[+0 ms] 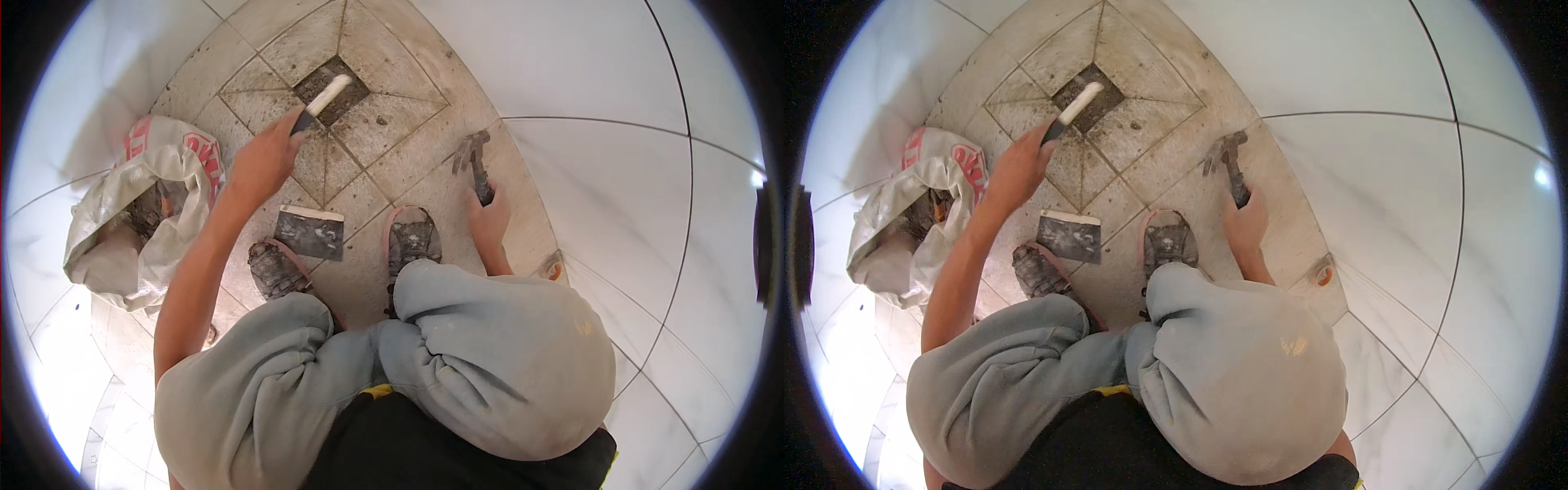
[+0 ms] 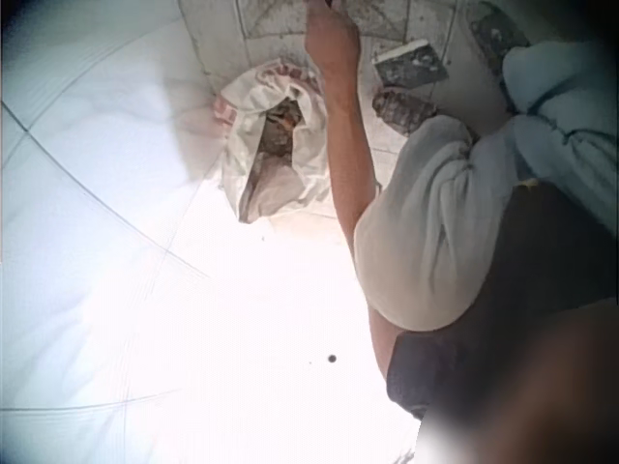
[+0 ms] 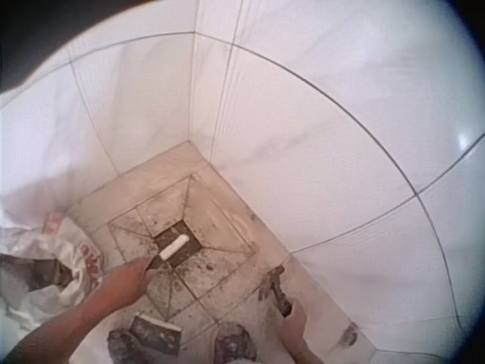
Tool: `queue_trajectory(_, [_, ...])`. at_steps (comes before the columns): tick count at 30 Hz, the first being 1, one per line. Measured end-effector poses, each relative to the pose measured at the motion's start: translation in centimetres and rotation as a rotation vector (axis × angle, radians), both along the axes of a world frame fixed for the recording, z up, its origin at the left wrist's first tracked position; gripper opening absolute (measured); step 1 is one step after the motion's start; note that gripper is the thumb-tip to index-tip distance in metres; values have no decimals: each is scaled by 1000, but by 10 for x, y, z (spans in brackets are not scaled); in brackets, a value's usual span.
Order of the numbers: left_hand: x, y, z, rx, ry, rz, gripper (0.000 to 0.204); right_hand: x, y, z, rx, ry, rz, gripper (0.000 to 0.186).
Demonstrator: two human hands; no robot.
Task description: Removing grout and cleaning around a floor drain cover using a hammer, chisel, and scraper.
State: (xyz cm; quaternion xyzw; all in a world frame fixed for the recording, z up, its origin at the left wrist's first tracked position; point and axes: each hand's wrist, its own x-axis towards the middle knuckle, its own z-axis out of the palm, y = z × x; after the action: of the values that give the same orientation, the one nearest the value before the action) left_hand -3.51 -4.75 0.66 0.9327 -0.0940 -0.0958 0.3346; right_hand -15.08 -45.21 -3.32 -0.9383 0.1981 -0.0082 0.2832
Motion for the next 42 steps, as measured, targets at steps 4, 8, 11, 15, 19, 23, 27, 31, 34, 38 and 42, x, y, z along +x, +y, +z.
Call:
queue_trajectory(4, [38,-1,0,263,54,-189,35,3,-4,-22,-102,-163,23,41])
queue_trajectory(8, [48,30,48,387,367,-362,35,1,-4,-15,134,3,-76,45])
queue_trajectory(11, [63,31,92,474,346,-420,34,-3,0,-19,112,5,-93,45])
queue_trajectory(15, [93,4,89,460,86,-623,35,-3,5,-21,58,-23,-72,46])
queue_trajectory(19, [115,-4,51,669,112,-718,37,1,9,-21,65,-50,-32,47])
queue_trajectory(23, [99,10,49,561,124,-583,36,-1,5,-22,-98,-107,20,48])
queue_trajectory(27, [112,7,81,778,405,-576,33,-1,0,-26,-85,-144,33,46])
queue_trajectory(31, [111,28,27,461,73,-494,30,2,11,-26,-45,-90,54,43])
queue_trajectory(34, [106,33,23,496,-20,-495,30,0,5,-23,-35,-88,49,41])
queue_trajectory(38, [106,37,73,740,216,-460,35,2,10,-17,-108,-76,48,41])
queue_trajectory(42, [110,18,47,504,3,-498,36,4,16,-19,-143,-46,55,41])
